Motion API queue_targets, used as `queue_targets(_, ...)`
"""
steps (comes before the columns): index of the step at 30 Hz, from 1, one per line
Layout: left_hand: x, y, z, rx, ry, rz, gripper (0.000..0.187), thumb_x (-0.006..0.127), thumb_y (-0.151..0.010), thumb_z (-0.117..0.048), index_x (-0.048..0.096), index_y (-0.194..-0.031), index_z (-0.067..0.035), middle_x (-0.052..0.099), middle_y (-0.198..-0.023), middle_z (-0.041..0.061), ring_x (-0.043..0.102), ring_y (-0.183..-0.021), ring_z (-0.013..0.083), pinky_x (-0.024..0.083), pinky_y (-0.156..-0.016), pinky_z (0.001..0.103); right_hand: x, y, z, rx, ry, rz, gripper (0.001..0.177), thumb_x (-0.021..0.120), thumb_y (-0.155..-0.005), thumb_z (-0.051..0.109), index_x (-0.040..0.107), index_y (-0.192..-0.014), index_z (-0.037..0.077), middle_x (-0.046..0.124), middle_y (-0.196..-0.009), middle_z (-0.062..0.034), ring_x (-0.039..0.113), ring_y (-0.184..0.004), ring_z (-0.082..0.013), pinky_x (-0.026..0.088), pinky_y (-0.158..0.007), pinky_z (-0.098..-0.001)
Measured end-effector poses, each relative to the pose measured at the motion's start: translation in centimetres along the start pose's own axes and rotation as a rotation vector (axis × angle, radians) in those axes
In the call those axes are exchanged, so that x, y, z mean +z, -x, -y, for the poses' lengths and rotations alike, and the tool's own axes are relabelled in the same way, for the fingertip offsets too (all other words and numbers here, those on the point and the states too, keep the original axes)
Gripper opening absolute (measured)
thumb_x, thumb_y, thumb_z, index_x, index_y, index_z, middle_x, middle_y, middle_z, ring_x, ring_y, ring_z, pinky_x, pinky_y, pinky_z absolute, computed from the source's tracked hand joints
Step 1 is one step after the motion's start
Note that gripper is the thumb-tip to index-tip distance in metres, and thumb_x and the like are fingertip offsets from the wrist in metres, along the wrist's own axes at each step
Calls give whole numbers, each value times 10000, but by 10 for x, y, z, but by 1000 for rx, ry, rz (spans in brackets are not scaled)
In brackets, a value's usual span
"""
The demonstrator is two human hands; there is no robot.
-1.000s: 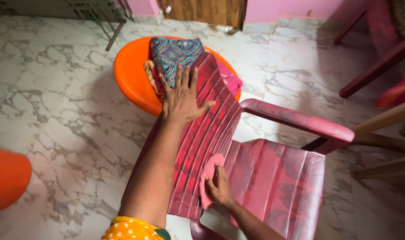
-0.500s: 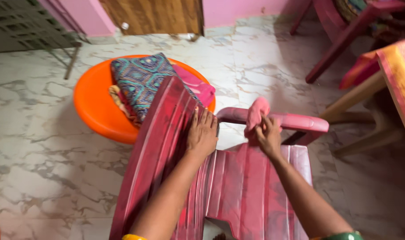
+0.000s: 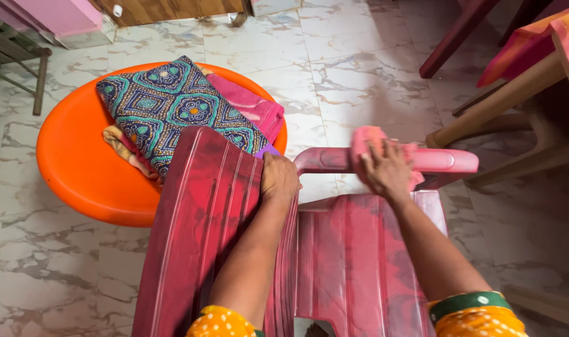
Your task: The person wipes a red plastic chair with a pink cloth, cleaning the seat, backrest, and armrests. They then move the chair under a table and wipe a beige plastic chair nearby.
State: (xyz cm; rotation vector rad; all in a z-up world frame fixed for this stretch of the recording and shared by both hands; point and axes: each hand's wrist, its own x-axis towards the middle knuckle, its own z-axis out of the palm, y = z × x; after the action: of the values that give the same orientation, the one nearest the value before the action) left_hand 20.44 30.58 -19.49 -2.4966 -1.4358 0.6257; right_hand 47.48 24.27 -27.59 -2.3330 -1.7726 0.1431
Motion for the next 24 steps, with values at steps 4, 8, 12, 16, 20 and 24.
queue_targets(4,13,-9,-5,-5,7,31,503,724,-791,-654,777,-1004,-202,744,-953,6,681,-920,169,387,-866,404,34,-10,84,-179,-110,126,557,320,-1031,543,482,-1532,359,424,-1579,-122,356,-1453,-320,142,-1160,-735)
queue_targets(8,27,-19,-14,4,3,-42,218,582,-1005,-300,786,-1037,-229,777,-949,-36,721,-856,163,433,-806,469,45,0,155,-280,-321,99,538,379,-997,532,547,-1463,322,477,-1560,-54,326,-1488,-265,129,-1156,-706)
queue_targets(12,35,-24,-17,44,-60,-15,312,496,-1003,-248,719,-1199,-152,785,-963,-17,735,-828,169,440,-779,465,22,-6,166,-247,-114,206,485,387,-1017,505,646,-1392,340,600,-1364,-81,466,-1422,-240,274,-1205,-623)
queue_targets(16,37,-23,-19,67,-75,28,306,508,-1014,-254,721,-1209,-155,793,-976,-1,740,-855,191,443,-806,464,12,-54,180,-98,-72,370,507,420,-1050,598,775,-1138,246,726,-1209,-103,666,-1159,-316,469,-1023,-558)
queue_targets(20,42,-28,-24,74,-62,36,300,507,-997,-302,780,-1076,-207,780,-1003,4,739,-901,203,462,-828,481,20,-82,186,-63,-60,350,588,557,-940,666,788,-1074,142,731,-1089,-176,687,-1005,-364,524,-857,-516)
queue_targets(24,50,-35,-37,53,-28,42,284,520,-1012,-288,793,-1049,-216,788,-993,6,746,-904,181,486,-776,416,25,-57,167,-74,-204,205,467,500,-960,556,813,-1014,215,758,-1024,-109,707,-956,-323,478,-905,-545)
